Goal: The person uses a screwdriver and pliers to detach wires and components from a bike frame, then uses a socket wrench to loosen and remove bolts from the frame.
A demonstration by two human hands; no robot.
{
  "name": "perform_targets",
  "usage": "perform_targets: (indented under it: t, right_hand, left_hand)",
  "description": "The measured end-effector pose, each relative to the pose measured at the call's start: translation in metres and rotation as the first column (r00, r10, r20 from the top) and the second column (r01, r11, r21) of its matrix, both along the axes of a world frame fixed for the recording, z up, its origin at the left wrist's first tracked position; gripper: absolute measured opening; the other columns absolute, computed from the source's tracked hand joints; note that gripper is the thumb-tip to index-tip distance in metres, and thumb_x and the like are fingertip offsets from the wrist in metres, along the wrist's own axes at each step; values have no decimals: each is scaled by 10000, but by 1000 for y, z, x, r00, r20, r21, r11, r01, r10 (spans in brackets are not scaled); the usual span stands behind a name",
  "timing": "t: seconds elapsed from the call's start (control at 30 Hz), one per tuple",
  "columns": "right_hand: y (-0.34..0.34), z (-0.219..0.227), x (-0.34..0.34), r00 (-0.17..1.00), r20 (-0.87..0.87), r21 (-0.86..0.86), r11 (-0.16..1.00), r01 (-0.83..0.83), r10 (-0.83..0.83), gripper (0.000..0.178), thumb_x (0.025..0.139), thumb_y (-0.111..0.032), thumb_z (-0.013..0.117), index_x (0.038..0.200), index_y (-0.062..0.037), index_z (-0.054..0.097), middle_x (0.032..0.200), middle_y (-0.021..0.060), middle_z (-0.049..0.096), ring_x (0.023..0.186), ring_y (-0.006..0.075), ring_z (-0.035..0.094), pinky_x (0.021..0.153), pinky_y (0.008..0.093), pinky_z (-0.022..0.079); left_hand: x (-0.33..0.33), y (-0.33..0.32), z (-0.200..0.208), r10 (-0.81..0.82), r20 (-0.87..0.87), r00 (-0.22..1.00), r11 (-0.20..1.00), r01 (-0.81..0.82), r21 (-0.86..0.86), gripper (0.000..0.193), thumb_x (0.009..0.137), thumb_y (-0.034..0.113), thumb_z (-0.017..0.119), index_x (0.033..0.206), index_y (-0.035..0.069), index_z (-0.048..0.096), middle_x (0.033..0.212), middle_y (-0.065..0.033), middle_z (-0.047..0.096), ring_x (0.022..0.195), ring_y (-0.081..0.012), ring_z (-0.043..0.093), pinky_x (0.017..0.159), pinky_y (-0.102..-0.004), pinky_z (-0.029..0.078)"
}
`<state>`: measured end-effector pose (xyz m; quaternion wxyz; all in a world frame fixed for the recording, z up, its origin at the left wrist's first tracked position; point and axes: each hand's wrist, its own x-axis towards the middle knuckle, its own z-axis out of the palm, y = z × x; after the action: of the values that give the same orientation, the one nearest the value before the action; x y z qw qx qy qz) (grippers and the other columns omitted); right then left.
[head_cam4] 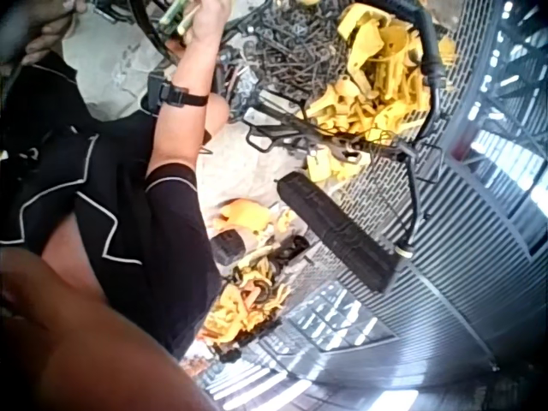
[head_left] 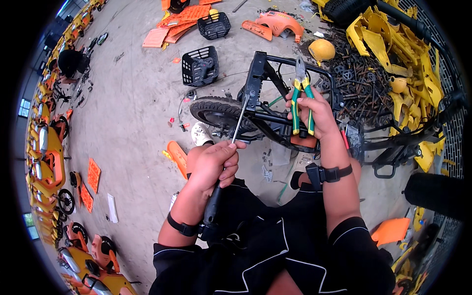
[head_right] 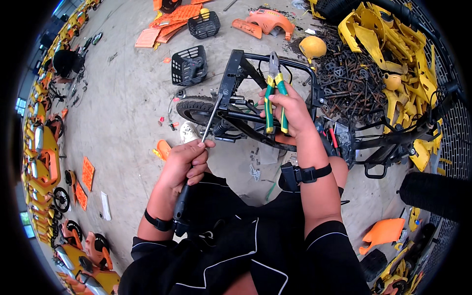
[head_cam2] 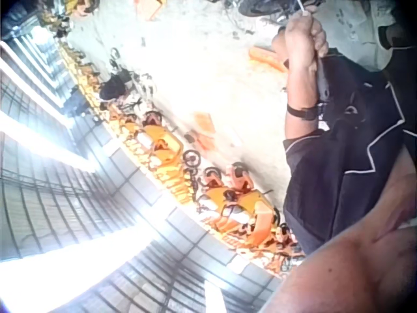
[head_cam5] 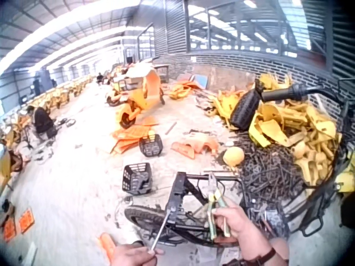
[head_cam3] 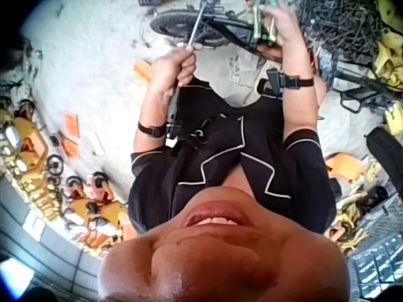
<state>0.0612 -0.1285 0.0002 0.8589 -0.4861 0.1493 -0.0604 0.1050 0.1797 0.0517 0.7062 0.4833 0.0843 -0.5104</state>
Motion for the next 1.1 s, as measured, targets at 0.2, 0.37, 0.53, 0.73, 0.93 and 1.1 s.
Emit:
perform_targets:
  t: [0.2, 0.37, 0.53, 0.73, 0.93, 1.1]
  right_hand:
    - [1, -2, -1, 999, -9, -58, 998, -37, 37, 436, 964, -38, 554, 1389, 6, 469, 1167, 171, 634, 1025, 278, 664, 757, 427, 609]
    - [-1, -3, -2, 999, 6, -29, 999, -35, 35, 432, 964, -38, 555, 1386, 1, 473, 1172, 171, 635, 1032, 274, 665, 769, 425, 609]
    - [1, 0, -4, 999, 2, -37, 999, -32, 32, 433, 962, -33, 549, 1387, 2, 471, 1179, 168, 635, 1040, 270, 665, 778, 419, 608]
    - [2, -2, -7, 1000, 23, -74, 997, -18, 19, 446, 941, -10, 545, 1380, 4, 471, 1185, 162, 635, 1036, 268, 664, 785, 417, 609]
    - [2, -3, -11, 999, 25, -101, 995, -19, 22, 477, 925, 15, 506, 1400, 11, 478, 1197, 172, 630, 1071, 295, 661, 805, 438, 605]
    - [2, -6, -11, 993, 114, -80, 997, 10, -1, 417, 924, -7, 547, 1337, 7, 494, 1171, 154, 644, 1019, 266, 669, 764, 423, 604]
  left_hand:
    - [-4, -4, -3, -9, -21, 1000, 1000, 9, -19, 256, 1096, 161, 455, 1217, -27, 581, 712, 29, 393, 445, -48, 315, 354, -219, 292]
    - [-8, -7, -6, 13, -24, 1000, 999, -15, -47, 270, 1096, 168, 468, 1224, -40, 583, 710, 26, 389, 443, -49, 314, 354, -222, 287]
    - [-14, -10, -11, 79, -67, 995, 992, -85, -93, 269, 1094, 169, 475, 1206, -48, 589, 700, 24, 385, 441, -52, 310, 353, -222, 277]
    - [-16, -13, -19, 122, -126, 985, 980, -140, -145, 255, 1090, 164, 482, 1198, -40, 590, 686, 27, 376, 436, -47, 301, 348, -222, 268]
    - [-5, 1, -32, 84, -101, 991, 984, -99, -150, 246, 1089, 154, 480, 1202, -38, 586, 686, 36, 380, 427, -33, 291, 329, -199, 259]
    - [-7, 6, -46, 47, -70, 996, 971, -62, -233, 241, 1084, 173, 502, 1195, -20, 595, 683, 41, 377, 431, -33, 291, 334, -205, 246]
